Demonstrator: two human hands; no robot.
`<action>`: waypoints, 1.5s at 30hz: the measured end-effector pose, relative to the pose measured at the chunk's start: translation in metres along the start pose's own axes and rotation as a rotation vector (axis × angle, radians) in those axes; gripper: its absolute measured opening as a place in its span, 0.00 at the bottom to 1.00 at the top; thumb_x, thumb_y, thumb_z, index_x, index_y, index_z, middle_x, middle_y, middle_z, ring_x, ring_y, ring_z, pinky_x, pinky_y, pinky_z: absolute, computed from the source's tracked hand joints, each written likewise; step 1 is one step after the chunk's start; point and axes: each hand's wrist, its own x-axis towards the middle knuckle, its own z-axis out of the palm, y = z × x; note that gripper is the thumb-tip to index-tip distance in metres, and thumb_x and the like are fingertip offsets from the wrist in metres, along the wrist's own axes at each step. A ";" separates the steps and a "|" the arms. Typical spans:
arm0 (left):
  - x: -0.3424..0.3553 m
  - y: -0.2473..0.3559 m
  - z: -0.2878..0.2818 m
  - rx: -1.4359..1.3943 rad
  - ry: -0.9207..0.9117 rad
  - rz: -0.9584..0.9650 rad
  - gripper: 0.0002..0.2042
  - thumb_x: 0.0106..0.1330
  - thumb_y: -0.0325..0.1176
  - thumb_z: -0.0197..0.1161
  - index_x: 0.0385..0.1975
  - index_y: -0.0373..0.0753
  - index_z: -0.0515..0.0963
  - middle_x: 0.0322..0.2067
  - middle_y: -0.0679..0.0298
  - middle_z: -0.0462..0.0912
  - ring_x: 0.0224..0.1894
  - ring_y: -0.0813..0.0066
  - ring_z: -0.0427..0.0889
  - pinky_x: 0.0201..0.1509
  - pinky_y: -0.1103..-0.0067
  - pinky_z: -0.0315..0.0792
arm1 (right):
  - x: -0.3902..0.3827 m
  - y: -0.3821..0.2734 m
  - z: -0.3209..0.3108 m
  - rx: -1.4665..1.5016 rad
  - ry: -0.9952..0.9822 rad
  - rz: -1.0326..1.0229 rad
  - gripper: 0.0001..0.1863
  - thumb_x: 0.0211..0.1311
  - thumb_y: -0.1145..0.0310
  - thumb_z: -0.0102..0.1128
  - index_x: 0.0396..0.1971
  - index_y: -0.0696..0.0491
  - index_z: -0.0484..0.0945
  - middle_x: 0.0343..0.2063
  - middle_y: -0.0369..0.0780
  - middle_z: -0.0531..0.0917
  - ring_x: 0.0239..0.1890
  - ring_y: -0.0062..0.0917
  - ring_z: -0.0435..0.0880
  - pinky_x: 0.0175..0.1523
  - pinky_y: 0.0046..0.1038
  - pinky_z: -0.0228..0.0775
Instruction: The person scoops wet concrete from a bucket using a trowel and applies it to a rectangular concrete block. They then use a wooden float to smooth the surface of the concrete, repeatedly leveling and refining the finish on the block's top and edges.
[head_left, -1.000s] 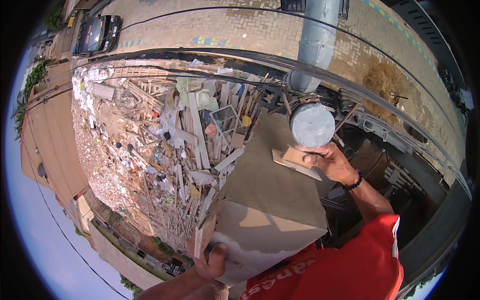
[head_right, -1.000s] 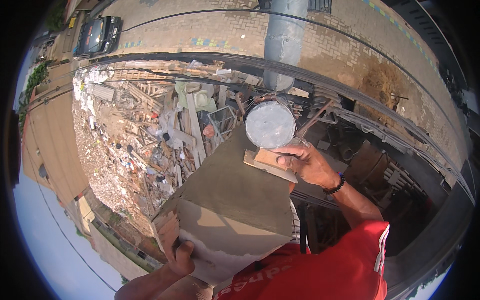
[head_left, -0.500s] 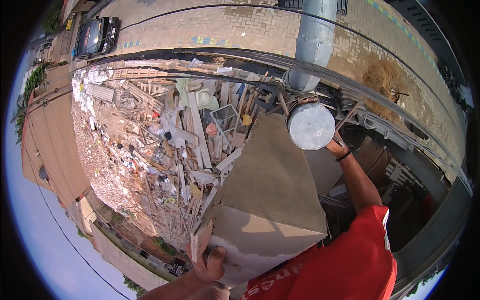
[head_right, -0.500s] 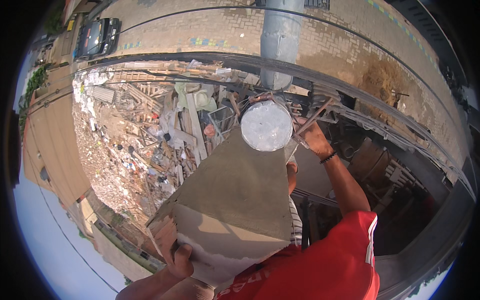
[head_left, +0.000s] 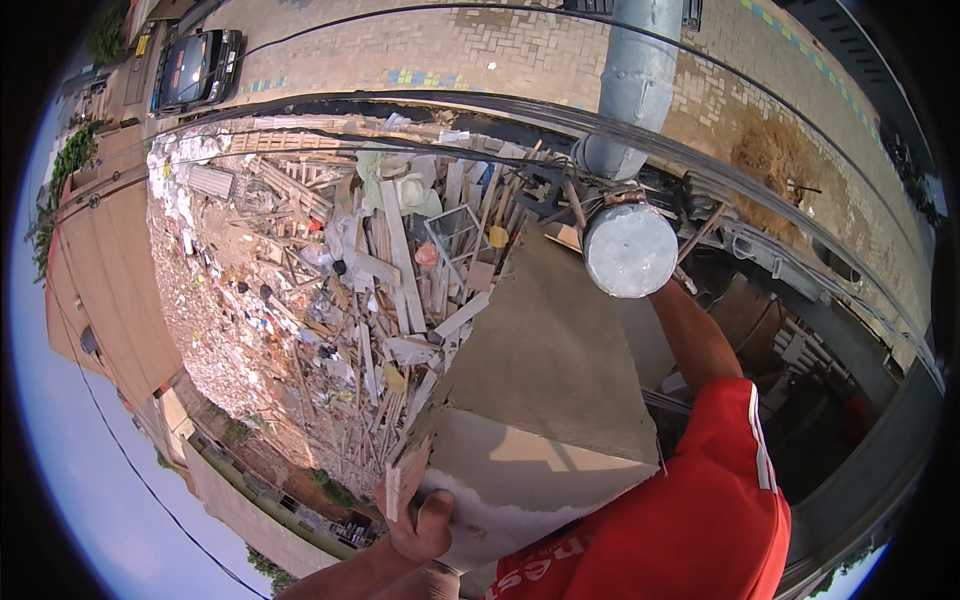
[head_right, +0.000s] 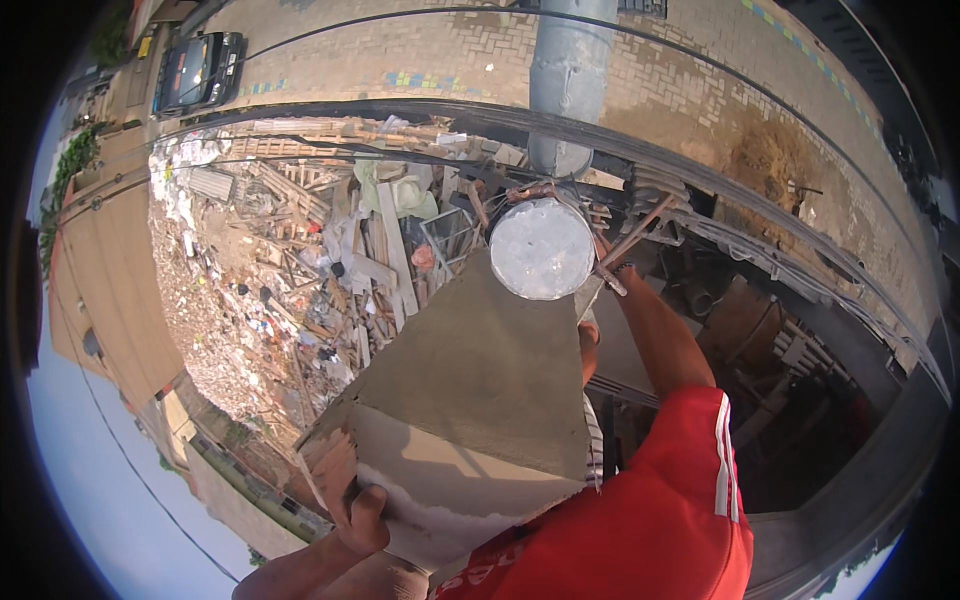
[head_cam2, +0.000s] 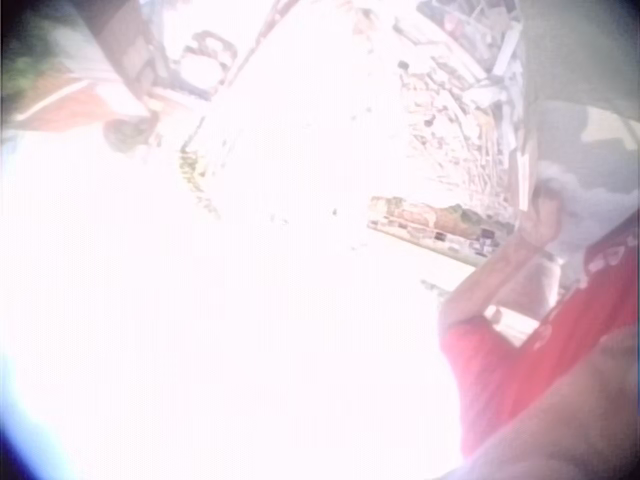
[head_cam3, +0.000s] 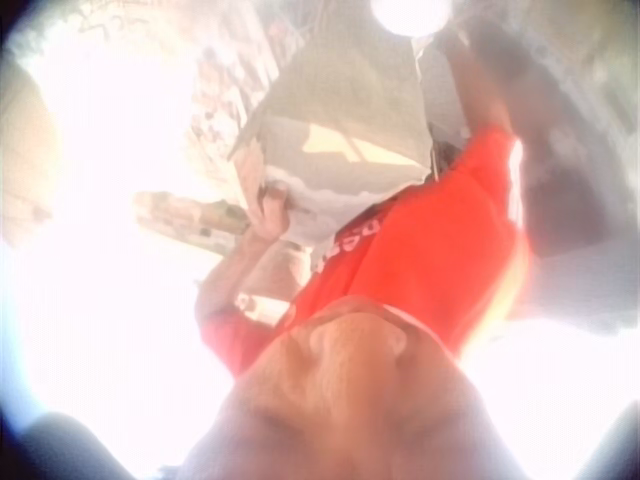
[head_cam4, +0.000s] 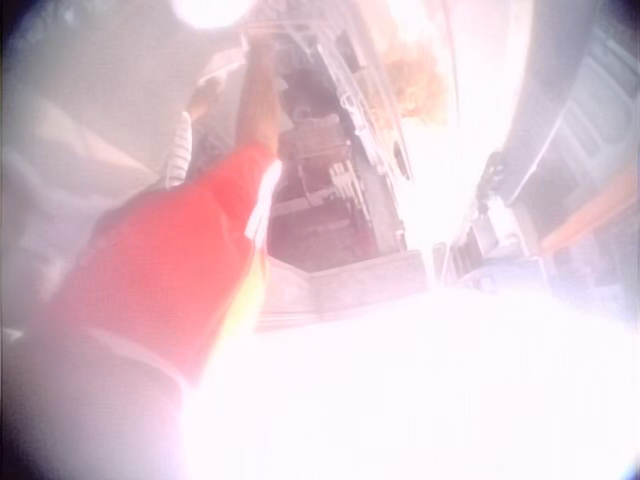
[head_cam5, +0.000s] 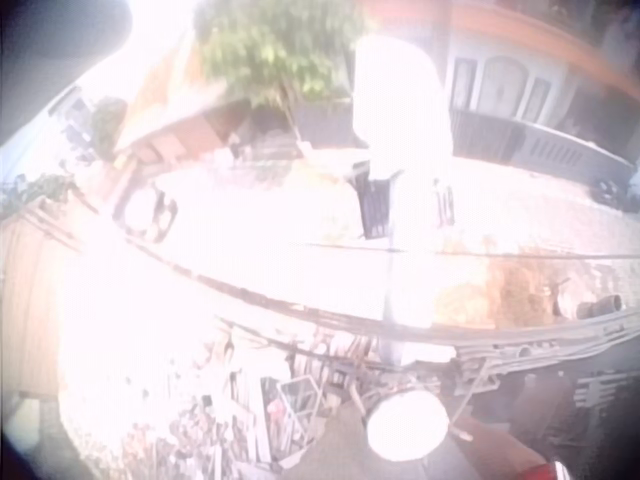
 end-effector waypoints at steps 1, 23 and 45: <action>0.006 0.007 0.001 -0.080 0.035 -0.062 0.17 0.57 0.25 0.47 0.46 0.26 0.68 0.45 0.50 0.70 0.45 0.58 0.70 0.52 0.66 0.67 | -0.006 -0.002 0.001 0.054 0.008 -0.007 0.16 0.66 0.68 0.55 0.51 0.57 0.77 0.43 0.38 0.81 0.46 0.23 0.77 0.54 0.25 0.68; -0.001 -0.007 0.010 -0.018 0.146 0.037 0.19 0.57 0.27 0.55 0.48 0.24 0.72 0.43 0.45 0.76 0.35 0.50 0.76 0.39 0.63 0.71 | -0.144 -0.245 0.081 -0.175 -0.449 -0.226 0.18 0.63 0.65 0.61 0.49 0.59 0.80 0.39 0.46 0.86 0.43 0.28 0.84 0.50 0.26 0.72; 0.007 0.006 -0.002 0.060 -0.001 -0.094 0.18 0.54 0.29 0.47 0.42 0.24 0.72 0.41 0.50 0.74 0.43 0.57 0.73 0.49 0.70 0.68 | 0.020 0.121 -0.069 -0.996 -0.146 -0.151 0.18 0.61 0.62 0.54 0.44 0.61 0.77 0.42 0.48 0.80 0.45 0.38 0.79 0.46 0.34 0.73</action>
